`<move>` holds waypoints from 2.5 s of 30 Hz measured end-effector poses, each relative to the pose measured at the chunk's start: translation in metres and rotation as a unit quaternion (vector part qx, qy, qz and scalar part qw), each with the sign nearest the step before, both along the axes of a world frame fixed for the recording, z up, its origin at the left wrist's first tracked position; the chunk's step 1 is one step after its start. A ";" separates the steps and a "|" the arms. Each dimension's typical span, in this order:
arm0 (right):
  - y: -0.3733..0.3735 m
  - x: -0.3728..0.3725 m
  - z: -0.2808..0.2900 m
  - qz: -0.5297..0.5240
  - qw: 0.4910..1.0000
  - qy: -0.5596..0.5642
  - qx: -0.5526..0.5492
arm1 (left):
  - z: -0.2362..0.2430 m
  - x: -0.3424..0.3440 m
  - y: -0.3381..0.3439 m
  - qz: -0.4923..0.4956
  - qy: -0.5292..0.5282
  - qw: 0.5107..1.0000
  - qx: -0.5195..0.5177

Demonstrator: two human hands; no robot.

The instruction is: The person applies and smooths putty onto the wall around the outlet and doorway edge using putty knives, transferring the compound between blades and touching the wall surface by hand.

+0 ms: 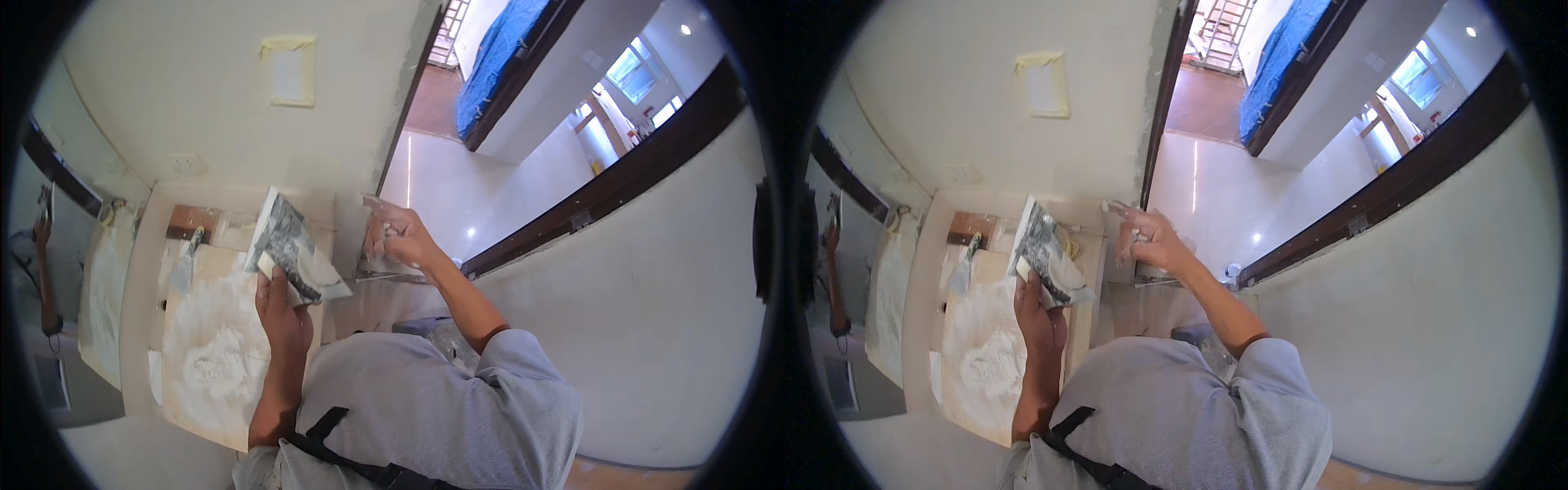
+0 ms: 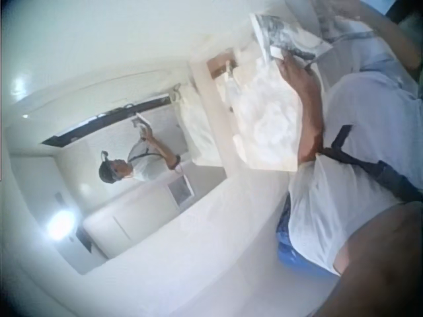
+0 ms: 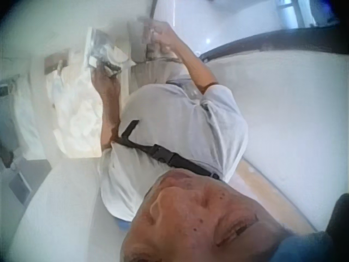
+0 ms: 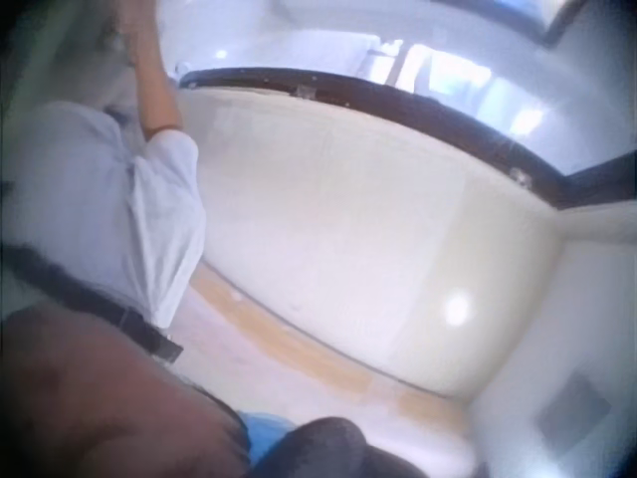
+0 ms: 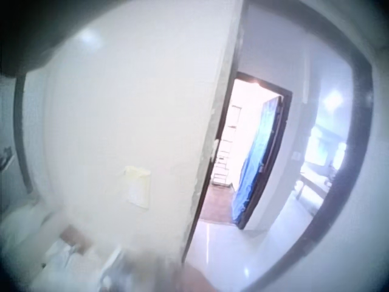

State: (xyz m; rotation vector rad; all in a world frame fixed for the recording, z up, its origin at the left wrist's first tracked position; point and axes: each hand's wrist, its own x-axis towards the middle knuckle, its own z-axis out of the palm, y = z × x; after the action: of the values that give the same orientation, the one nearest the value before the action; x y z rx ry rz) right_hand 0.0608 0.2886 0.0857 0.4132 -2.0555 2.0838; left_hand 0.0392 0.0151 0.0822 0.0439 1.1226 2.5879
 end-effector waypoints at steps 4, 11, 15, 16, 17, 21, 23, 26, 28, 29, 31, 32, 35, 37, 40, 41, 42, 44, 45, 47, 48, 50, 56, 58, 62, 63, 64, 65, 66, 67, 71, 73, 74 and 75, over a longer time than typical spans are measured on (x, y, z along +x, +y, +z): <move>-0.029 0.014 -0.027 0.034 0.970 0.148 0.189 | -0.006 -0.004 0.003 -0.002 0.015 1.000 0.011; -0.054 0.024 -0.008 0.021 0.973 0.091 0.209 | -0.005 -0.007 0.001 -0.010 0.006 1.000 0.009; -0.048 0.023 -0.005 0.025 0.958 0.072 0.277 | -0.006 -0.009 0.000 -0.020 0.005 0.999 0.029; -0.045 0.022 0.001 0.022 0.941 0.065 0.330 | -0.006 -0.010 0.001 -0.019 0.005 0.999 0.030; -0.041 0.023 0.007 0.023 0.941 0.065 0.331 | -0.007 -0.010 0.002 -0.007 -0.007 1.000 0.025; -0.033 0.020 0.016 -0.039 0.885 0.101 0.454 | -0.009 -0.012 0.002 -0.004 -0.017 0.999 0.030; -0.037 0.015 0.019 -0.054 0.895 0.086 0.434 | -0.012 -0.017 0.000 -0.020 -0.021 0.999 0.024; -0.043 0.006 0.032 -0.024 0.924 0.114 0.363 | -0.013 -0.021 0.002 -0.034 -0.031 0.999 0.017; -0.043 0.007 0.045 0.008 0.925 0.024 0.378 | -0.011 -0.023 0.004 -0.035 -0.032 0.999 0.021; -0.040 0.006 0.042 0.004 0.923 0.028 0.384 | -0.010 -0.022 0.005 -0.038 -0.036 0.998 0.016; -0.034 0.005 0.030 -0.003 0.932 0.140 0.335 | -0.009 -0.020 0.005 -0.046 -0.027 0.998 0.023; -0.037 0.005 0.032 -0.004 0.930 0.133 0.342 | -0.009 -0.019 0.002 -0.045 -0.035 0.998 0.002; -0.036 0.014 0.041 0.025 0.938 0.042 0.343 | -0.010 -0.019 0.004 -0.035 -0.031 0.999 -0.008; -0.032 0.017 0.041 0.032 0.945 0.030 0.325 | -0.010 -0.017 0.000 -0.034 -0.064 0.997 -0.018; -0.025 0.019 0.061 -0.006 0.965 -0.017 0.263 | -0.019 -0.016 0.004 -0.002 -0.083 0.996 -0.017; -0.018 0.016 0.081 -0.015 0.961 -0.004 0.275 | -0.019 -0.015 0.005 -0.002 -0.070 0.998 -0.001; -0.016 0.020 0.112 -0.039 0.963 -0.007 0.267 | -0.024 -0.017 0.004 -0.009 -0.063 0.998 0.004; 0.005 0.005 0.146 -0.120 0.942 0.085 0.301 | -0.031 -0.022 0.005 -0.016 -0.053 0.998 0.004; 0.023 -0.009 0.164 -0.180 0.900 0.185 0.350 | -0.029 -0.023 0.005 -0.026 -0.064 0.994 -0.085; 0.037 -0.025 0.238 -0.306 0.808 0.223 0.451 | -0.024 -0.017 0.006 -0.007 -0.095 0.988 -0.124; 0.044 -0.036 0.278 -0.378 0.714 0.298 0.508 | -0.034 -0.019 0.006 -0.010 -0.088 0.989 -0.120; 0.044 -0.050 0.355 -0.440 0.689 0.315 0.482 | -0.064 -0.021 0.004 0.062 0.269 0.895 -0.350; 0.049 -0.086 0.510 -0.506 0.609 0.359 0.494 | -0.023 -0.016 0.005 0.026 -0.128 0.989 -0.071; 0.048 -0.095 0.529 -0.502 0.631 0.369 0.463 | -0.032 -0.017 0.000 0.031 -0.068 0.992 -0.105; 0.044 -0.103 0.537 -0.539 0.615 0.322 0.477 | -0.023 -0.017 -0.003 0.031 -0.094 0.994 -0.055; 0.044 -0.104 0.537 -0.538 0.614 0.321 0.479 | -0.025 -0.019 -0.003 0.030 -0.096 0.993 -0.054; 0.043 -0.104 0.536 -0.550 0.598 0.315 0.491 | -0.027 -0.020 -0.003 0.029 -0.103 0.993 -0.057; 0.041 -0.105 0.535 -0.561 0.580 0.308 0.503 | -0.030 -0.022 -0.003 0.028 -0.111 0.992 -0.060; 0.041 -0.107 0.534 -0.559 0.581 0.308 0.504 | -0.034 -0.023 -0.004 0.029 -0.113 0.991 -0.059; 0.043 -0.109 0.532 -0.580 0.535 0.312 0.529 | -0.037 -0.024 -0.004 0.024 -0.110 0.992 -0.059; 0.043 -0.103 0.530 -0.593 0.442 0.318 0.593 | -0.035 -0.021 -0.003 0.032 -0.108 0.992 -0.054; 0.039 -0.102 0.528 -0.597 0.435 0.296 0.606 | -0.034 -0.021 -0.004 0.025 -0.098 0.993 -0.063; 0.038 -0.102 0.526 -0.602 0.426 0.276 0.616 | -0.034 -0.021 -0.004 0.019 -0.086 0.994 -0.072; 0.039 -0.102 0.523 -0.601 0.427 0.275 0.618 | -0.033 -0.021 -0.003 0.019 -0.088 0.993 -0.072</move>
State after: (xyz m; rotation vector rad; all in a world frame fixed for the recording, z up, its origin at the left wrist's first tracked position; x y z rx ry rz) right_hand -0.0413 0.3279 0.6090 -0.2506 -1.8506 -0.5224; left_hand 0.0183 0.0117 0.0489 -0.2344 1.2497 2.4784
